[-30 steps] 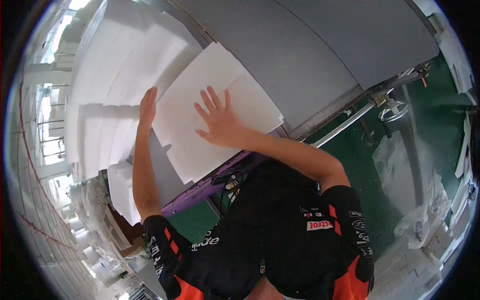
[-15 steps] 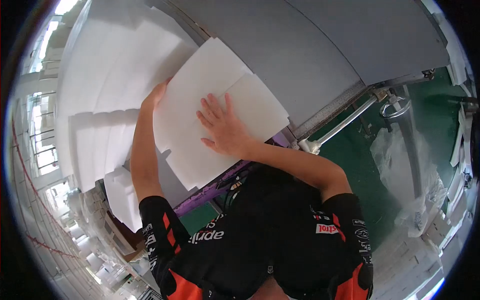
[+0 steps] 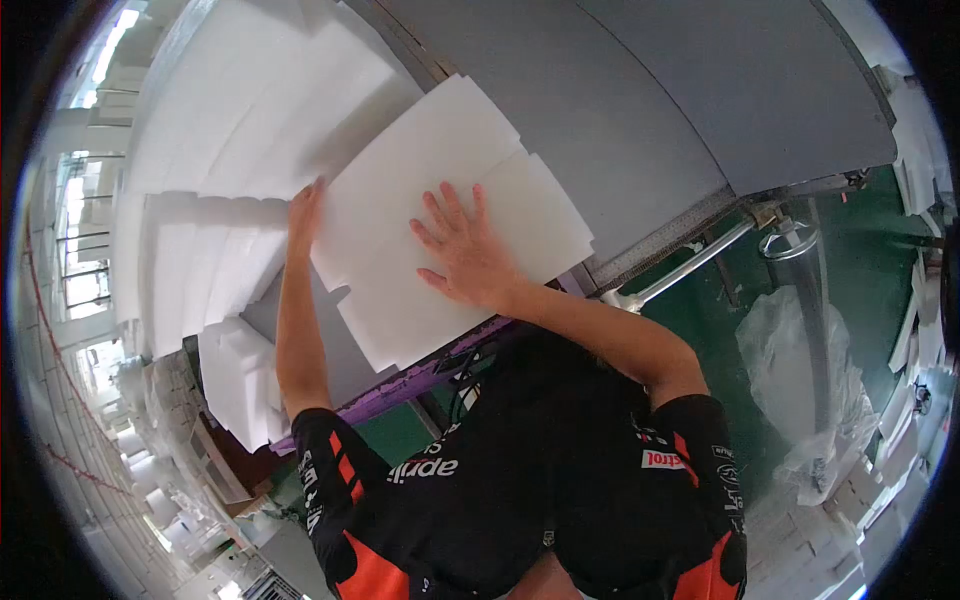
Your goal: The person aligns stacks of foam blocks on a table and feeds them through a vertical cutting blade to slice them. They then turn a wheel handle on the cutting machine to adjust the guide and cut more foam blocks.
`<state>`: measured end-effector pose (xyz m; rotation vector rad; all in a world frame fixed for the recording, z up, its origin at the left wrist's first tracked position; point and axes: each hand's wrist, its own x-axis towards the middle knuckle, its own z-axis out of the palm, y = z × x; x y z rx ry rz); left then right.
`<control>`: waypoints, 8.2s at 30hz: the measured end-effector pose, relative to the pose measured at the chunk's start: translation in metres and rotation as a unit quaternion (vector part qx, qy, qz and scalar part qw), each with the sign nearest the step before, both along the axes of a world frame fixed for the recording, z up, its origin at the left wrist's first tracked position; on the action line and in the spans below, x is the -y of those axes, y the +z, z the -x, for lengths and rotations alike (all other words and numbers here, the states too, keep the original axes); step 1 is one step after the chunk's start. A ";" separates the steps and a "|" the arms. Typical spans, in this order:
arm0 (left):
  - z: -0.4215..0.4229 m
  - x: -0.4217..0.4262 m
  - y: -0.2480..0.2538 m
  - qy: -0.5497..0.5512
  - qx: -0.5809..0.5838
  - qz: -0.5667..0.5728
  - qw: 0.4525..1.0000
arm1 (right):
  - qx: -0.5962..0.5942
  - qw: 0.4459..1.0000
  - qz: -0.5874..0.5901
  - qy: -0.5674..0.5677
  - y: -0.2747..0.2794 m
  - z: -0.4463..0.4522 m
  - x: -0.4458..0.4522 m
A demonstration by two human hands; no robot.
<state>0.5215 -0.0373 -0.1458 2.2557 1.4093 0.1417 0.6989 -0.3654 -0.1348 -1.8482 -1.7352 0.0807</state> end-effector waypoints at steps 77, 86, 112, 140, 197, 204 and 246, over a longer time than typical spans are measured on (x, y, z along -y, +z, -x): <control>-0.144 0.031 0.051 0.020 -0.128 0.394 0.910 | -0.718 0.668 0.176 -0.083 -0.038 -0.165 -0.041; -0.110 -0.039 -0.021 0.029 -0.050 0.458 0.887 | -0.093 0.986 -0.079 -0.115 0.013 -0.057 -0.015; -0.128 0.006 0.015 0.074 -0.117 0.375 0.917 | 0.041 0.998 0.029 -0.047 0.001 -0.007 0.000; -0.136 0.041 0.057 0.031 -0.080 0.394 0.915 | 0.005 0.999 -0.035 -0.020 0.000 -0.005 -0.002; -0.133 0.030 0.037 -0.089 -0.021 0.199 0.976 | 0.052 0.987 -0.128 -0.082 -0.019 -0.002 -0.003; -0.128 0.028 0.036 -0.058 -0.046 0.220 0.973 | 0.067 0.986 -0.130 -0.081 -0.023 0.002 -0.004; -0.122 0.012 0.001 0.027 0.003 0.133 0.991 | -0.433 0.870 0.070 -0.224 -0.031 -0.167 0.120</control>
